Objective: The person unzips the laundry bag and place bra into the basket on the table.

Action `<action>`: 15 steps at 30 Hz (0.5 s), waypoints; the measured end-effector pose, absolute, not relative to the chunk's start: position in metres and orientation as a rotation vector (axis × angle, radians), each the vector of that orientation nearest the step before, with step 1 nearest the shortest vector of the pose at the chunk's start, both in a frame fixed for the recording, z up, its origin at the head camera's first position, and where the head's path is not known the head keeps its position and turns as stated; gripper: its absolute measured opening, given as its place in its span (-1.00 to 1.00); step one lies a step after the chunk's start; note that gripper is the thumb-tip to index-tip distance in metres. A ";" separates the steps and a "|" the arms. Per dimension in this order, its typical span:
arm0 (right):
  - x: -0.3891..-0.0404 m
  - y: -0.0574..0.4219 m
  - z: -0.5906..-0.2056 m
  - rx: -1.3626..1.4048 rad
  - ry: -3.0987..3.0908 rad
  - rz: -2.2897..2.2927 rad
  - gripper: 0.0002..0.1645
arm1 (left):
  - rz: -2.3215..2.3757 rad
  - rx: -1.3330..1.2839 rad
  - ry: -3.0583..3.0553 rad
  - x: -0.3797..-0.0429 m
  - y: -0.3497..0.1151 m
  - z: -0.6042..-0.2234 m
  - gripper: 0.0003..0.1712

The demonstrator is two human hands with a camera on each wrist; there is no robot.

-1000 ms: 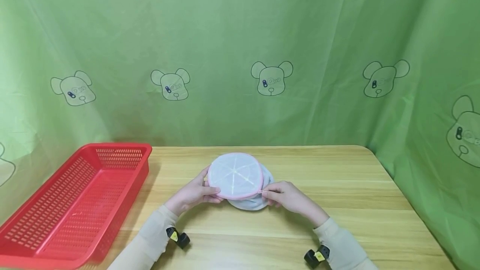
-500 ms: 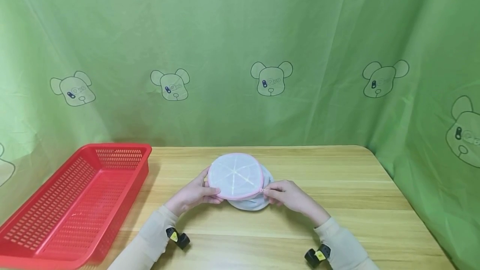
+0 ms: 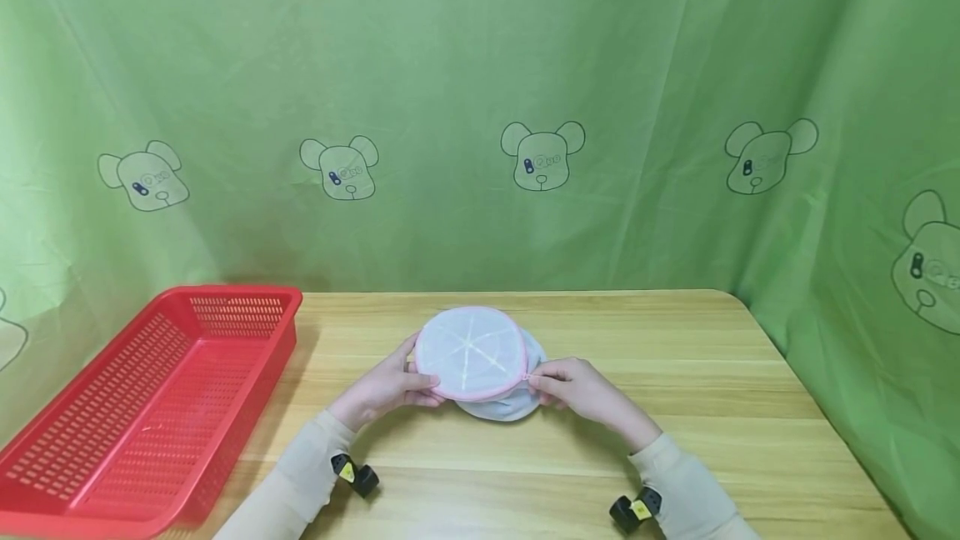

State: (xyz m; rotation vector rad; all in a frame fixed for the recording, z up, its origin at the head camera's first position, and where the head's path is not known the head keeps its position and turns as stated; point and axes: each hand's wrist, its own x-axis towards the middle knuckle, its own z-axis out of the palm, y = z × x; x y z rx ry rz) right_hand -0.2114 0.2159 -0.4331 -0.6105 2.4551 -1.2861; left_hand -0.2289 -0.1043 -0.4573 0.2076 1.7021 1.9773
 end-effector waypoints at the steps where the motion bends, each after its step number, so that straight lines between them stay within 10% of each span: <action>1: -0.211 0.215 -0.433 -0.610 2.453 -1.286 -0.68 | 1.980 0.203 1.703 -0.229 -0.104 -0.457 0.12; 15: -0.208 0.209 -0.438 -0.643 2.417 -1.264 -0.68 | 1.961 0.212 1.720 -0.229 -0.106 -0.459 0.07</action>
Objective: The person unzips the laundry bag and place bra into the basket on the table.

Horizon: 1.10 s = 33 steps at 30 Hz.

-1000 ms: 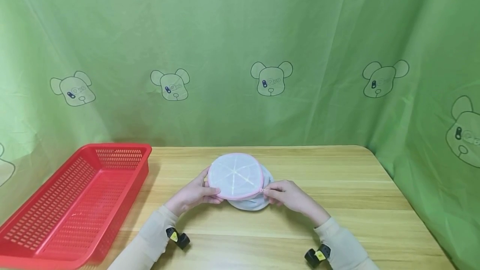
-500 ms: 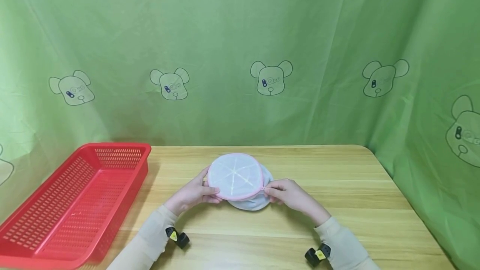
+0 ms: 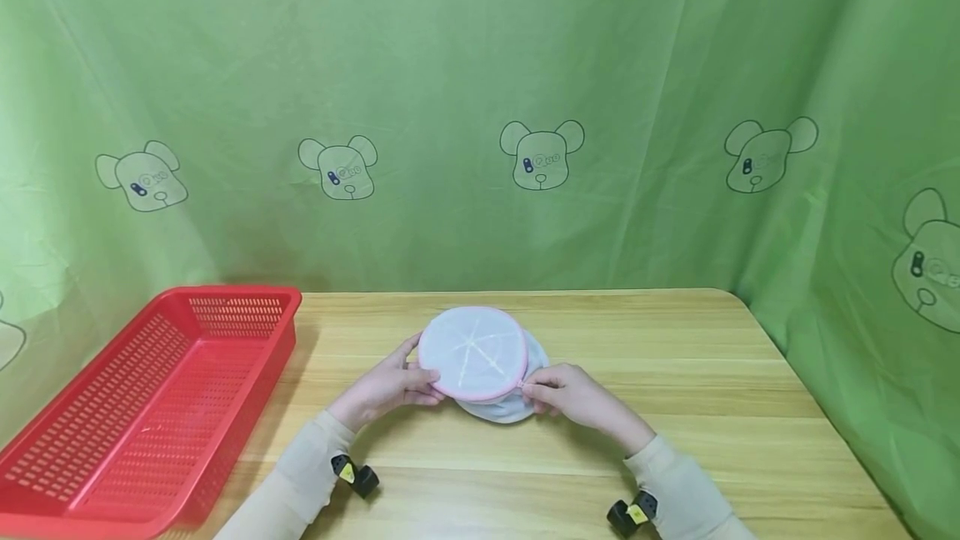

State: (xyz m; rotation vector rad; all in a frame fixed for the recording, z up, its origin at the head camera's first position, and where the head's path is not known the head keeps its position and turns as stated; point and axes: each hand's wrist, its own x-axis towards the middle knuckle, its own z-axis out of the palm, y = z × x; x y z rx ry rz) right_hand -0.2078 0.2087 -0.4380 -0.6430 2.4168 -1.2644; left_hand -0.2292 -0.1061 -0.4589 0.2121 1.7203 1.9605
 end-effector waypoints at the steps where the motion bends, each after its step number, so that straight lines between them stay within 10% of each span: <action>1: -0.208 0.208 -0.439 -0.644 2.415 -1.262 -0.68 | 1.957 0.213 1.720 -0.229 -0.106 -0.459 0.07; 33: -0.193 0.187 -0.445 -0.753 2.352 -1.253 -0.68 | 1.917 0.245 1.715 -0.222 -0.097 -0.460 0.00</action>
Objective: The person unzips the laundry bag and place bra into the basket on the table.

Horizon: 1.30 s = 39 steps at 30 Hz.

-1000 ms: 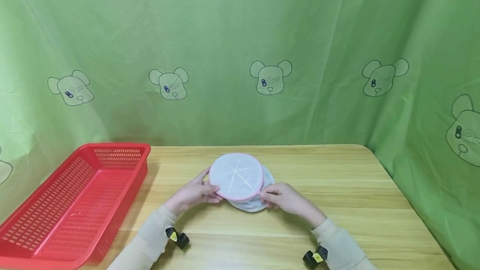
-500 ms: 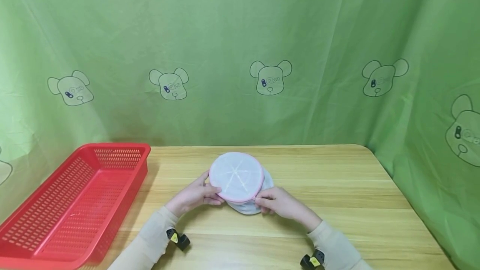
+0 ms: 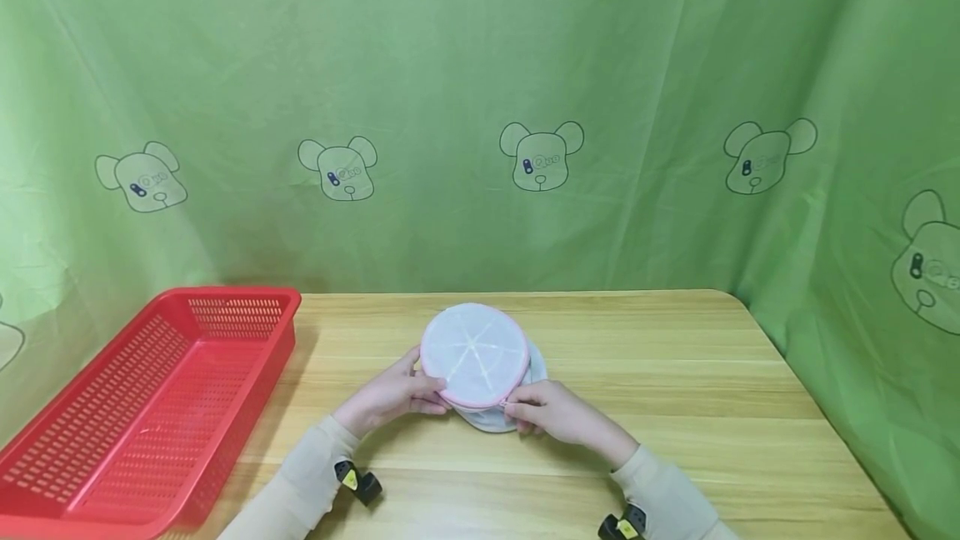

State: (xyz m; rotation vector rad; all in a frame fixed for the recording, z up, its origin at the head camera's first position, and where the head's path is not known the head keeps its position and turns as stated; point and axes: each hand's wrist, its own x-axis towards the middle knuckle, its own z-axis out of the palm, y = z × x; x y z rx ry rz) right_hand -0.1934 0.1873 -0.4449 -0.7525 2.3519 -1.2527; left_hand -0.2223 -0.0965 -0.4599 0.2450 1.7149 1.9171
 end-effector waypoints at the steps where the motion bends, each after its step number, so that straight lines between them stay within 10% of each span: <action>1: -0.193 0.187 -0.445 -0.756 2.355 -1.247 -0.68 | 1.917 0.243 1.714 -0.222 -0.096 -0.460 0.00; 39: -0.202 0.201 -0.443 -0.689 2.340 -1.268 -0.68 | 1.959 0.216 1.725 -0.225 -0.098 -0.458 -0.02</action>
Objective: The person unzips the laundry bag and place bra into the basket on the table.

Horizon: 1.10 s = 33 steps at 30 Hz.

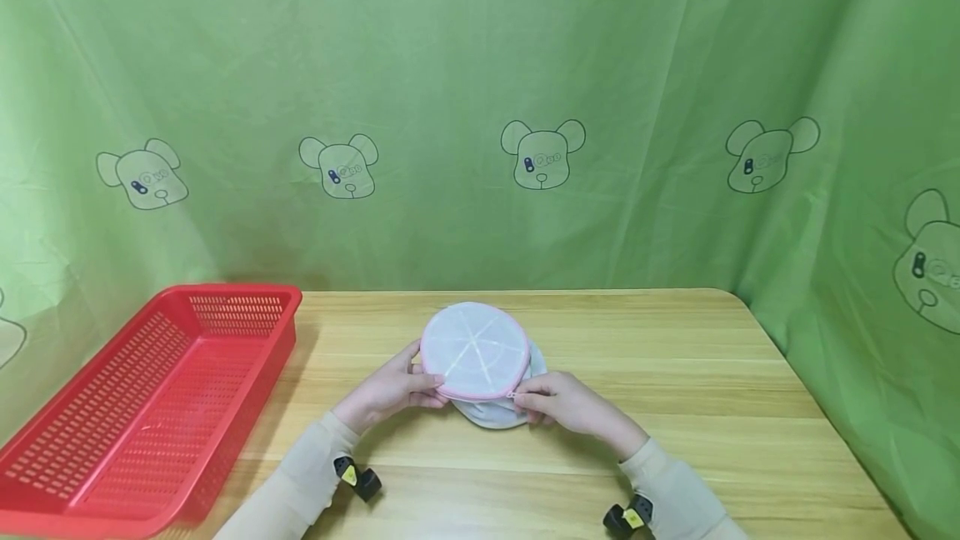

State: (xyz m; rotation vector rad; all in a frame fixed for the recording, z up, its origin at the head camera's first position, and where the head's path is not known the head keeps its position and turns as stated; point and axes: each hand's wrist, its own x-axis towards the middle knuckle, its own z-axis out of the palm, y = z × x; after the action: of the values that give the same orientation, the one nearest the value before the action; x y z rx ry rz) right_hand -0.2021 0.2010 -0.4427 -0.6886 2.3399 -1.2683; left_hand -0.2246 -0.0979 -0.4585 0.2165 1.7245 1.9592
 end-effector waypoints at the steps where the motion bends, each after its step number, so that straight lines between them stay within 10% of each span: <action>1: -0.202 0.201 -0.442 -0.688 2.343 -1.268 -0.68 | 1.957 0.222 1.727 -0.225 -0.098 -0.458 -0.02; 33: -0.210 0.212 -0.440 -0.656 2.405 -1.253 -0.67 | 1.939 0.251 1.753 -0.225 -0.101 -0.456 -0.04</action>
State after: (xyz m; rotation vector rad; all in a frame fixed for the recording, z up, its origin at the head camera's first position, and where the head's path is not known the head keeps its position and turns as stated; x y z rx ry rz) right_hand -0.2104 0.2117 -0.4403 -0.6557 2.4048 -1.2530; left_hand -0.2251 -0.1013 -0.4563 0.2507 1.7534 1.9394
